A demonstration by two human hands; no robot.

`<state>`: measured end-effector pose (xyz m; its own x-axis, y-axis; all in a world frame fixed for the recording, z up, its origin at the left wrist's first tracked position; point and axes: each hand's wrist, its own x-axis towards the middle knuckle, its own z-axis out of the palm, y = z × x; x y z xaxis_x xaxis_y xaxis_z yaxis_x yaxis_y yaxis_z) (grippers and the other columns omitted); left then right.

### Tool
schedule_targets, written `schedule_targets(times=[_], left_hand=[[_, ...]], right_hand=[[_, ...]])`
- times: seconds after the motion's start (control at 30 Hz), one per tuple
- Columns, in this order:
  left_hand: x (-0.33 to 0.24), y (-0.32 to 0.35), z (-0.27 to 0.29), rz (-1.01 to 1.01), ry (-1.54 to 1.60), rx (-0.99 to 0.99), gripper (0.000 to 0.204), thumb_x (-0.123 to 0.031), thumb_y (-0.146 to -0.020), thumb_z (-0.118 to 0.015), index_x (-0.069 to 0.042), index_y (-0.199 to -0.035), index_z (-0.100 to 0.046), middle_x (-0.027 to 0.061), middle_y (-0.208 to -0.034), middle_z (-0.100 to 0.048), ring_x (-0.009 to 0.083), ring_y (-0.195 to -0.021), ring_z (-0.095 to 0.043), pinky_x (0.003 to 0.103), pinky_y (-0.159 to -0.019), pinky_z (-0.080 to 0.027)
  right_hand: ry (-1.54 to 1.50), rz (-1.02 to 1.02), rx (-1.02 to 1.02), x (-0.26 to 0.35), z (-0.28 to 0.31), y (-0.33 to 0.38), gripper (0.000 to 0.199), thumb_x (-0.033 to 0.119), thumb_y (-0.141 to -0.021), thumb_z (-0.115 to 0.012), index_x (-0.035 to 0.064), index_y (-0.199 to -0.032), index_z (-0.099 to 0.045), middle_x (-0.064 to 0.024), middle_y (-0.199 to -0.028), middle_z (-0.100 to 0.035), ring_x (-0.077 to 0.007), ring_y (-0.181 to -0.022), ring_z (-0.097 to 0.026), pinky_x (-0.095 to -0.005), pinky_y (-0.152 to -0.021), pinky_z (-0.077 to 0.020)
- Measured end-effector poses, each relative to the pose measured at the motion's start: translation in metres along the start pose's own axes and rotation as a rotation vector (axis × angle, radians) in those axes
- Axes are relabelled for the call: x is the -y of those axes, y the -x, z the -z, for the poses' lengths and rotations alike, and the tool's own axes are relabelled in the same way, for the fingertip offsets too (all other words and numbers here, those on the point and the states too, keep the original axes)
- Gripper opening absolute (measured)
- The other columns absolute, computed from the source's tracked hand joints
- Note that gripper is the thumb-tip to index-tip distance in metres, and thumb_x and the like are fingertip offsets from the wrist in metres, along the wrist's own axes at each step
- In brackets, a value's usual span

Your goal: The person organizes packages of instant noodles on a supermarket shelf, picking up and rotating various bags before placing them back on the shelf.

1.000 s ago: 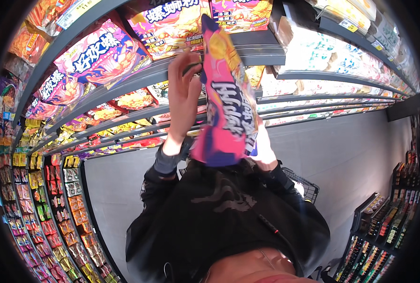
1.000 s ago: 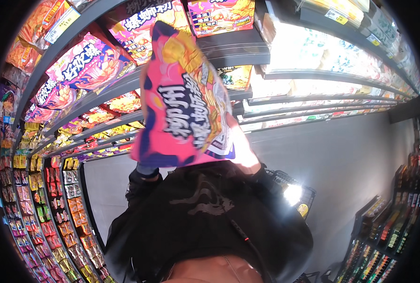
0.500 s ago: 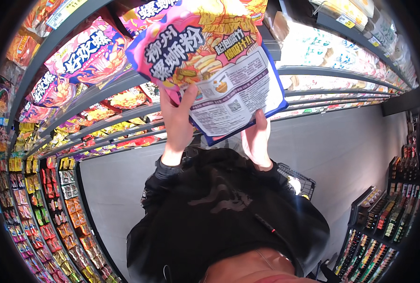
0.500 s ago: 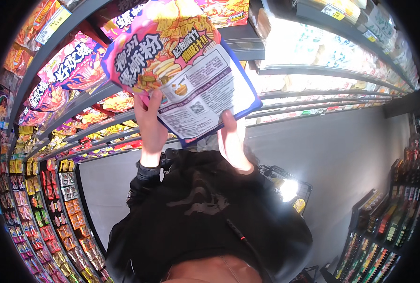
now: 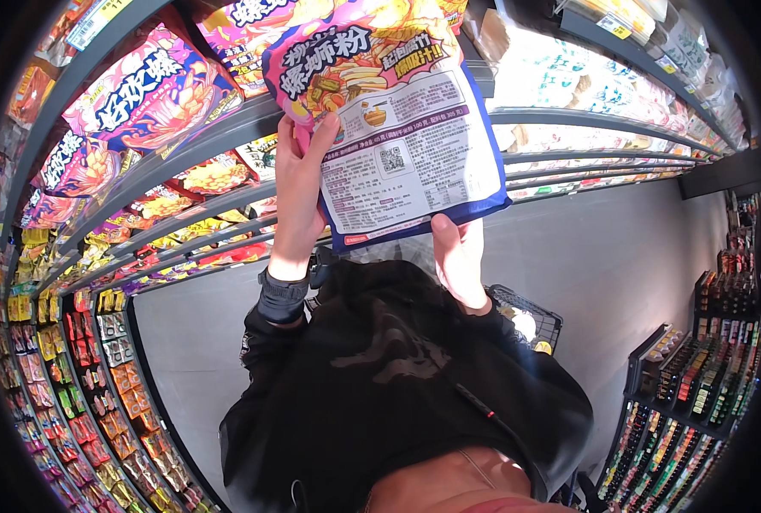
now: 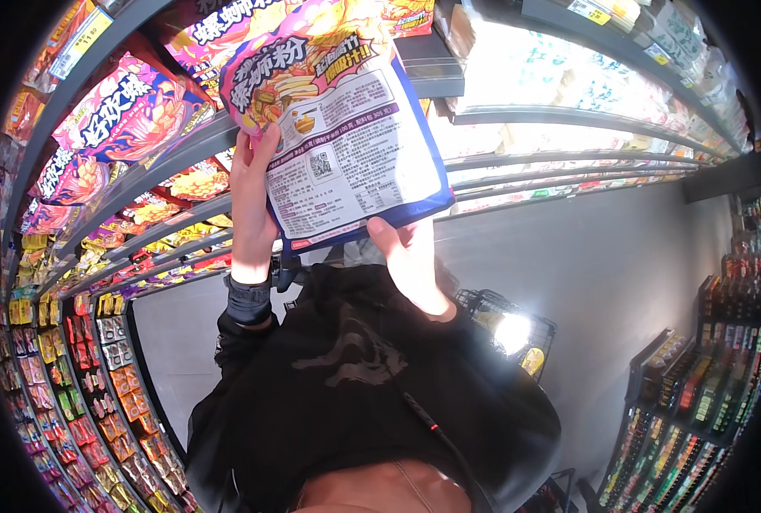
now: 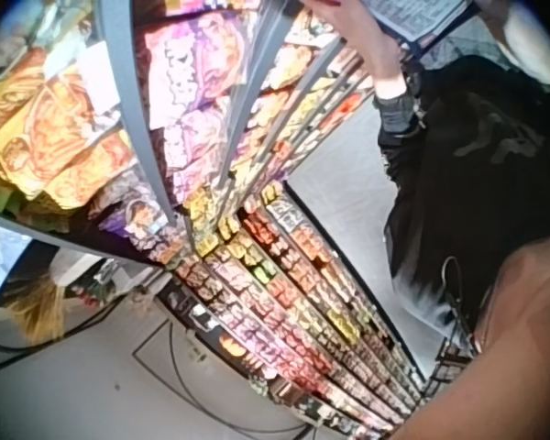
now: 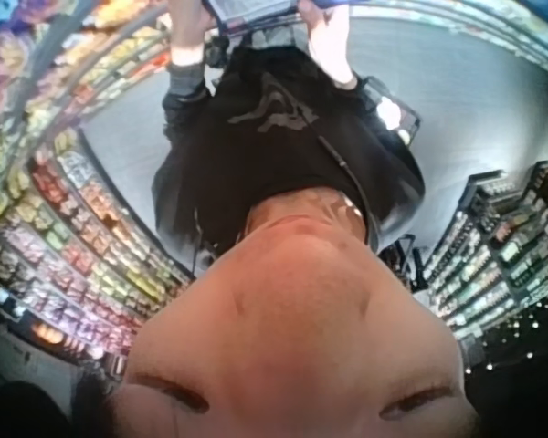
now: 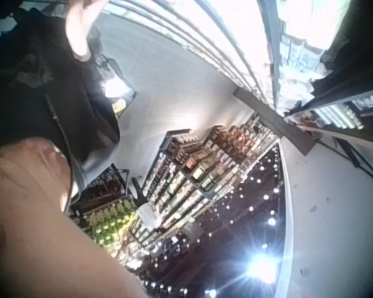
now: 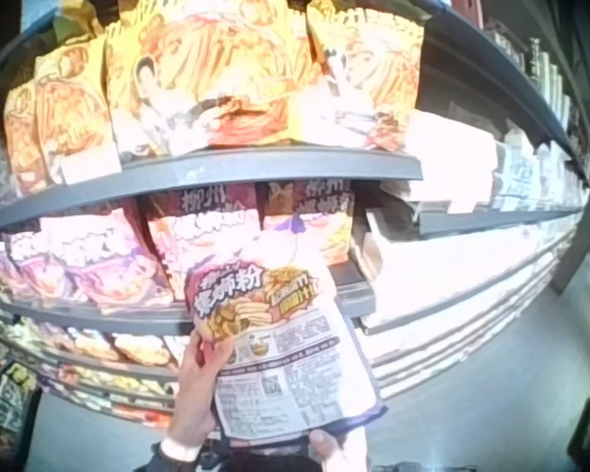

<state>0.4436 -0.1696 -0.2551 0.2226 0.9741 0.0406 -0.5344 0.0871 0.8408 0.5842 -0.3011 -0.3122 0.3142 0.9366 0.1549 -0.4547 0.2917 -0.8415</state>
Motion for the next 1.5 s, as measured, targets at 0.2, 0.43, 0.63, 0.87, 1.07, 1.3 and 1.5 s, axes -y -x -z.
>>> schedule_targets(times=[0.2,0.43,0.63,0.87,1.07,1.3,1.5], left_hand=[[0.0,-0.002,-0.001,0.0,-0.017,0.023,0.046,-0.017,-0.091,-0.068,-0.003,-0.128,-0.044,0.0053,-0.117,-0.059,0.0115,-0.104,-0.058,0.027,-0.087,-0.048],[0.002,-0.003,-0.001,0.034,0.015,0.024,0.046,-0.016,-0.091,-0.068,-0.004,-0.128,-0.044,0.0053,-0.117,-0.059,0.0115,-0.103,-0.059,0.028,-0.086,-0.049],[0.004,0.002,0.002,-0.054,0.004,0.073,0.047,-0.012,-0.091,-0.066,-0.005,-0.129,-0.041,0.0055,-0.12,-0.056,0.0123,-0.108,-0.056,0.029,-0.092,-0.046],[-0.004,0.018,0.016,-0.295,0.0,0.349,0.069,-0.036,-0.095,-0.055,-0.005,-0.147,-0.022,0.0128,-0.142,-0.038,0.0223,-0.132,-0.039,0.035,-0.107,-0.035],[0.015,-0.021,0.041,-0.331,-0.172,0.512,0.101,-0.037,-0.075,-0.081,-0.007,-0.149,-0.02,0.019,-0.152,-0.029,0.0317,-0.139,-0.033,0.047,-0.112,-0.03],[0.007,0.006,0.041,-0.089,-0.296,0.617,0.052,-0.025,-0.09,-0.066,0.002,-0.13,-0.048,0.0068,-0.108,-0.062,0.0105,-0.098,-0.057,0.025,-0.086,-0.045],[0.034,0.01,0.008,-0.305,-0.237,0.138,0.023,-0.003,-0.098,-0.046,0.004,-0.12,-0.049,0.0038,-0.095,-0.058,0.0068,-0.082,-0.052,0.022,-0.074,-0.043]], right_hand=[[0.021,0.065,0.027,-0.005,0.002,0.004,0.06,0.012,-0.092,-0.062,-0.0001,-0.142,-0.031,-0.0119,-0.136,-0.049,-0.0211,-0.123,-0.047,-0.0377,-0.107,-0.034],[-0.002,0.073,0.016,-0.004,-0.001,0.004,0.06,0.014,-0.092,-0.063,-0.0001,-0.142,-0.031,-0.0114,-0.134,-0.05,-0.0207,-0.122,-0.048,-0.0369,-0.106,-0.035],[-0.024,0.077,0.022,-0.009,0.005,0.003,0.064,0.016,-0.092,-0.064,0.0005,-0.143,-0.03,-0.0123,-0.138,-0.047,-0.0218,-0.128,-0.043,-0.0385,-0.109,-0.0317],[-0.587,-0.303,-0.313,-0.002,0.029,-0.014,0.048,0.026,-0.095,-0.055,0.0001,-0.133,-0.04,-0.0184,-0.129,-0.044,-0.0282,-0.108,-0.054,-0.0384,-0.093,-0.0466],[-1.078,-0.768,0.294,-0.038,0.039,-0.016,0.048,0.027,-0.096,-0.052,0.0005,-0.134,-0.04,-0.0184,-0.128,-0.044,-0.0277,-0.102,-0.055,-0.0365,-0.087,-0.0479],[-1.174,-0.884,0.44,-0.058,0.042,-0.013,0.048,0.027,-0.097,-0.05,0.0009,-0.135,-0.039,-0.0185,-0.127,-0.045,-0.0272,-0.096,-0.056,-0.0343,-0.081,-0.0494],[-1.218,-0.9,0.435,-0.055,0.055,-0.025,0.048,0.028,-0.098,-0.048,0.0013,-0.137,-0.038,-0.0186,-0.125,-0.045,-0.0267,-0.09,-0.056,-0.0324,-0.075,-0.0507]])
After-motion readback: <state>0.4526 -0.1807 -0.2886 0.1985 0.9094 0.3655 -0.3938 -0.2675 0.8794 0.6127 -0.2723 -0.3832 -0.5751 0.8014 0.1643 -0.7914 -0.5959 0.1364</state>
